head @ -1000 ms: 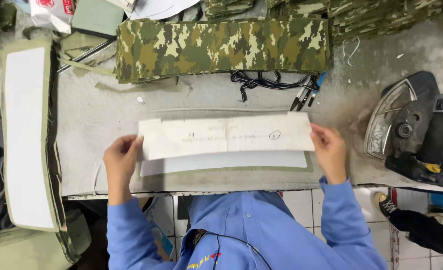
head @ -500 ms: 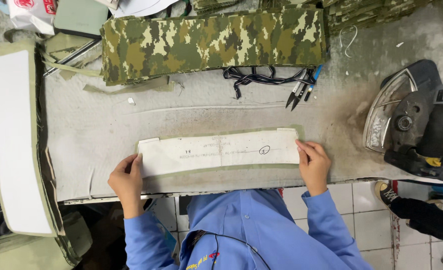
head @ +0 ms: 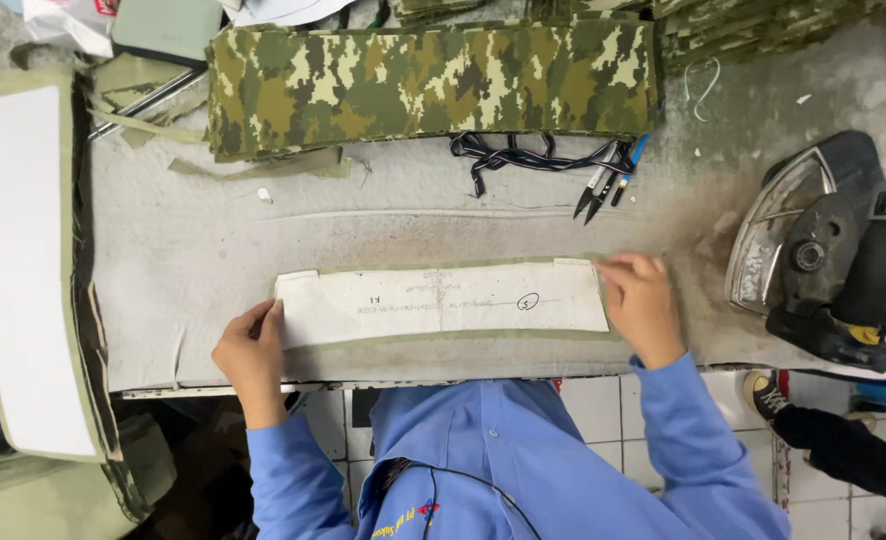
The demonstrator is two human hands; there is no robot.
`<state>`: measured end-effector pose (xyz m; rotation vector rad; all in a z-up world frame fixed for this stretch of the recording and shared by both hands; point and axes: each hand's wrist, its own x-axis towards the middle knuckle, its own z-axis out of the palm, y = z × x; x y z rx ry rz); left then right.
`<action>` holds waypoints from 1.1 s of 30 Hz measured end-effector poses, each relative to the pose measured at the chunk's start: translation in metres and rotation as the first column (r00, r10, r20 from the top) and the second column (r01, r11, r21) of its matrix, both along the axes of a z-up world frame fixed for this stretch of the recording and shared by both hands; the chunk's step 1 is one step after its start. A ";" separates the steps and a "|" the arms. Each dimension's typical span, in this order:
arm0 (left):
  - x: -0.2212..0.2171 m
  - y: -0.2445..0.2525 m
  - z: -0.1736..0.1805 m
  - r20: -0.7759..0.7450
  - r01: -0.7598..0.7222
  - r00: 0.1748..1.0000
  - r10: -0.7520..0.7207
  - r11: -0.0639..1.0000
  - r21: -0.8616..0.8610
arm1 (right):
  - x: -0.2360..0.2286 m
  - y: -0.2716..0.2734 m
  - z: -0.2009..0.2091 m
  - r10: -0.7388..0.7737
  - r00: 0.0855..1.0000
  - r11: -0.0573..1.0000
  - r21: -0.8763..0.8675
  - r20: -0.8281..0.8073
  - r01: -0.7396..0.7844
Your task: The person irons a rectangular piece of light-colored fabric on a workbench using a steam iron. They repeatedly smooth the fabric, lift it to check the underside, and press it down again to ensure it is flat. The workspace contains stacks of camouflage-patterned fabric and various sewing tools.
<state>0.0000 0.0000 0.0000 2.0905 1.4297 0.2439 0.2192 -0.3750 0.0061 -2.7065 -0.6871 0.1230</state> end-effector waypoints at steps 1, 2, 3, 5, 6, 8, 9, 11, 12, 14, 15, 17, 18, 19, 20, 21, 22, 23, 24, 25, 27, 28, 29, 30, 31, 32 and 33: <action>0.001 0.001 -0.002 0.004 -0.014 1.000 0.014 1.000 0.000 | 0.017 0.003 -0.002 0.014 1.000 1.000 0.000 0.004 -0.014; 0.001 0.003 -0.005 -0.003 -0.011 1.000 0.011 1.000 -0.003 | 0.034 0.007 -0.004 0.108 0.985 0.993 -0.060 0.138 -0.100; -0.002 0.004 -0.007 -0.016 -0.015 1.000 0.015 1.000 -0.005 | 0.050 0.012 -0.008 0.210 0.943 0.975 -0.127 0.258 -0.183; -0.002 0.005 -0.004 0.005 -0.024 1.000 0.024 0.999 -0.032 | 0.085 0.017 -0.022 0.318 0.871 0.943 -0.220 0.374 -0.250; -0.003 0.007 -0.002 0.029 -0.013 0.999 0.014 0.998 -0.060 | 0.102 0.022 -0.030 0.407 0.779 0.907 -0.315 0.477 -0.280; -0.004 0.011 0.000 0.081 -0.026 0.996 0.036 0.993 -0.113 | 0.119 0.024 -0.031 0.508 0.704 0.858 -0.364 0.496 -0.363; -0.005 0.014 0.000 0.143 -0.003 0.989 0.027 0.986 -0.165 | 0.129 0.027 -0.031 0.579 0.632 0.814 -0.416 0.516 -0.406; -0.009 0.016 -0.006 0.167 -0.021 0.985 0.047 0.988 -0.154 | 0.128 0.037 -0.024 0.605 0.594 0.797 -0.409 0.531 -0.445; -0.010 0.017 -0.010 0.195 -0.002 0.980 0.030 0.990 -0.142 | 0.129 0.040 -0.020 0.607 0.576 0.795 -0.404 0.547 -0.453; -0.012 0.018 -0.015 0.217 -0.010 0.976 0.038 0.991 -0.130 | 0.118 0.059 -0.016 0.581 0.726 0.813 -0.228 0.368 -0.535; -0.013 0.019 -0.017 0.237 0.016 0.971 0.013 0.993 -0.116 | 0.112 0.066 -0.015 0.534 0.834 0.845 -0.048 0.142 -0.533; -0.014 0.019 -0.010 0.248 0.015 0.969 0.015 0.993 -0.119 | 0.090 0.109 -0.004 0.561 0.827 0.827 -0.017 0.008 -0.561; -0.013 0.019 -0.007 0.262 0.041 0.965 -0.008 0.992 -0.121 | 0.079 0.127 0.001 0.562 0.818 0.825 0.011 -0.124 -0.565; -0.015 0.019 -0.011 0.259 0.028 0.966 0.006 0.992 -0.127 | 0.069 0.149 0.000 0.572 0.810 0.818 0.008 -0.130 -0.576; -0.017 0.019 -0.016 0.263 0.049 0.964 -0.021 0.994 -0.101 | 0.059 0.170 0.000 0.666 0.734 0.739 -0.015 -0.133 -0.674; -0.016 0.021 -0.019 0.270 0.072 0.961 -0.051 0.995 -0.069 | 0.049 0.193 0.000 0.750 0.648 0.650 -0.037 -0.133 -0.759; -0.018 0.019 -0.017 0.271 0.061 0.962 -0.040 0.996 -0.071 | 0.038 0.211 0.002 0.757 0.640 0.641 -0.038 -0.133 -0.767; -0.017 0.019 -0.014 0.264 0.045 0.964 -0.019 0.995 -0.091 | 0.027 0.230 0.004 0.776 0.627 0.622 -0.087 -0.063 -0.778; -0.016 0.019 -0.012 0.258 0.028 0.966 0.002 0.993 -0.112 | 0.017 0.249 0.007 0.794 0.608 0.603 -0.137 0.007 -0.786; -0.018 0.020 -0.011 0.260 0.020 0.966 0.011 0.993 -0.115 | 0.014 0.263 0.006 0.799 0.601 0.596 -0.141 0.005 -0.790; -0.018 0.020 -0.012 0.269 0.045 0.963 -0.007 0.990 -0.135 | 0.008 0.292 0.003 0.832 0.549 0.550 -0.239 0.079 -0.800; -0.019 0.022 -0.015 0.271 0.036 0.963 0.003 0.990 -0.139 | 0.007 0.304 0.003 0.837 0.541 0.542 -0.243 0.076 -0.805; -0.020 0.022 -0.019 0.278 0.058 0.960 -0.020 0.990 -0.128 | 0.006 0.314 0.001 0.864 0.481 0.503 -0.265 0.146 -0.823; -0.021 0.021 -0.023 0.285 0.080 0.958 -0.043 0.990 -0.117 | 0.005 0.325 -0.001 0.884 0.416 0.464 -0.289 0.214 -0.838; -0.022 0.022 -0.022 0.284 0.073 0.958 -0.036 0.990 -0.124 | 0.005 0.331 -0.005 0.888 0.411 0.457 -0.291 0.208 -0.841; -0.023 0.022 -0.021 0.293 0.084 0.955 -0.049 0.991 -0.105 | 0.005 0.336 -0.008 0.906 0.360 0.413 -0.280 0.221 -0.867; -0.022 0.022 -0.019 0.302 0.097 0.951 -0.067 0.992 -0.086 | 0.005 0.341 -0.011 0.920 0.313 0.371 -0.269 0.236 -0.889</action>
